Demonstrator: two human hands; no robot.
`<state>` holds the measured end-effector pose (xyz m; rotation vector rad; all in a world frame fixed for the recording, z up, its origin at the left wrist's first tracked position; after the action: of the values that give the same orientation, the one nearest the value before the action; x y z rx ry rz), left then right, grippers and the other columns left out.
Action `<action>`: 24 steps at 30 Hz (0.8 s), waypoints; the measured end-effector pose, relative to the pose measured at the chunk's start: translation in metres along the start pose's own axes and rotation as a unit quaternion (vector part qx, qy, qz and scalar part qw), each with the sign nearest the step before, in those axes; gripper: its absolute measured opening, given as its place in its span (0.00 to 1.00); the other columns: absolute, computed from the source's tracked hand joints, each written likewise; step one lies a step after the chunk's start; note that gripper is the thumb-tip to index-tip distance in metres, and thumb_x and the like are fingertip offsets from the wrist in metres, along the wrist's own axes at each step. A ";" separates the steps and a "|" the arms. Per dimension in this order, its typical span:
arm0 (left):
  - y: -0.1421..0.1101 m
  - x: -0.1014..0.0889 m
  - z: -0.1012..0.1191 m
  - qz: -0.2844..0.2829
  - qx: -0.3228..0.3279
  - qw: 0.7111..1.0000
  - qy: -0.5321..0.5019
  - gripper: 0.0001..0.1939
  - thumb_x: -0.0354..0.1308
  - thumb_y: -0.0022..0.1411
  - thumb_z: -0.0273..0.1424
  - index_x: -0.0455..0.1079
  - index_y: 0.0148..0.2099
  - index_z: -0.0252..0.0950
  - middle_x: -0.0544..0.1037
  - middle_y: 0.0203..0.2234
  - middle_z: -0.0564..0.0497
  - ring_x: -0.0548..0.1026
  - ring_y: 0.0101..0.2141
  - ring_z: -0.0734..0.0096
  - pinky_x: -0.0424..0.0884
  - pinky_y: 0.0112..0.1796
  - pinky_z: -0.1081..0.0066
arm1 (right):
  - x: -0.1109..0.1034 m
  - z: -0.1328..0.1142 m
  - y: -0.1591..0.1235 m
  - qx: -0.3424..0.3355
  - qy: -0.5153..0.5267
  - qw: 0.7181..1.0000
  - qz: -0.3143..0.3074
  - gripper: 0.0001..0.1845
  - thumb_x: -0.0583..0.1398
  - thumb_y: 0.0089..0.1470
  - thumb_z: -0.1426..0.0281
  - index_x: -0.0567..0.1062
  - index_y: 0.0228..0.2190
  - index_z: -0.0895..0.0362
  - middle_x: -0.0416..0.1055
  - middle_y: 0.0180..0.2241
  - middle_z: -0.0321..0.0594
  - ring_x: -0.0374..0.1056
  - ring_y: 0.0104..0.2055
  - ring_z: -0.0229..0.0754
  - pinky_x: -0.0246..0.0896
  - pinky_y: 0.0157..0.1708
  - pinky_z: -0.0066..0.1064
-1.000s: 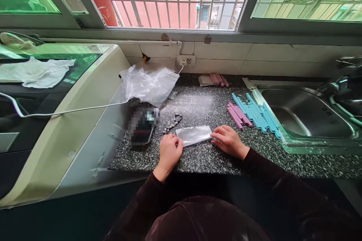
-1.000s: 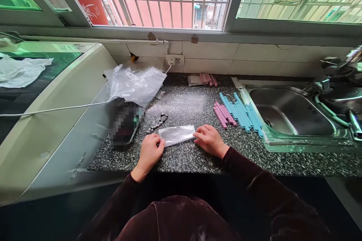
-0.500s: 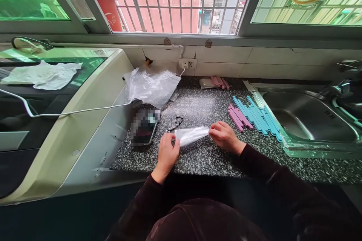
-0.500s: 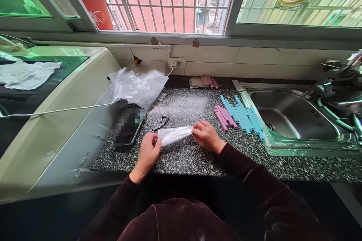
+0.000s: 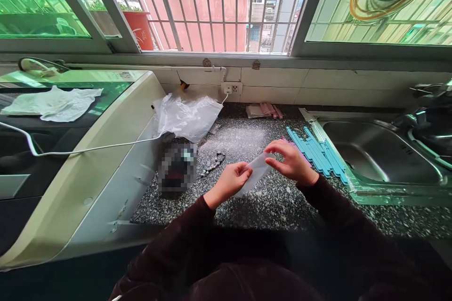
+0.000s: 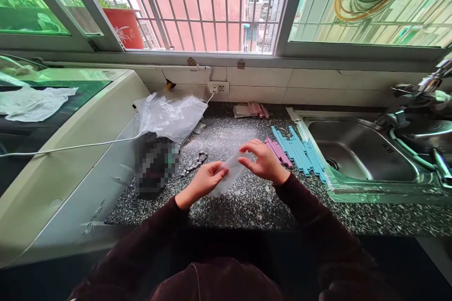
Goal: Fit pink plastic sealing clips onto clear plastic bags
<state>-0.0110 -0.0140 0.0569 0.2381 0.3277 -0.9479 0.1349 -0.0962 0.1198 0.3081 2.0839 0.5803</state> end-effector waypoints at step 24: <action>0.026 0.010 -0.025 -0.117 -0.066 0.955 -0.264 0.24 0.55 0.50 0.50 0.67 0.26 0.31 0.65 0.18 0.54 0.61 0.21 0.78 0.56 0.23 0.75 | 0.037 0.035 -0.012 0.151 0.238 0.959 0.009 0.10 0.57 0.52 0.63 0.72 0.27 0.57 0.68 0.29 0.39 0.64 0.32 0.39 0.62 0.34 0.33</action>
<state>0.0120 0.0015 0.0315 -0.1838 -0.0783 -1.1780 0.1448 -0.0808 0.0708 0.3906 2.6465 0.3677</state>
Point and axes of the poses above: each hand's wrist, its own y-axis towards the middle knuckle, its own x-axis out of the palm, z = x × y, the point moved 4 cm from there along y, towards the middle knuckle
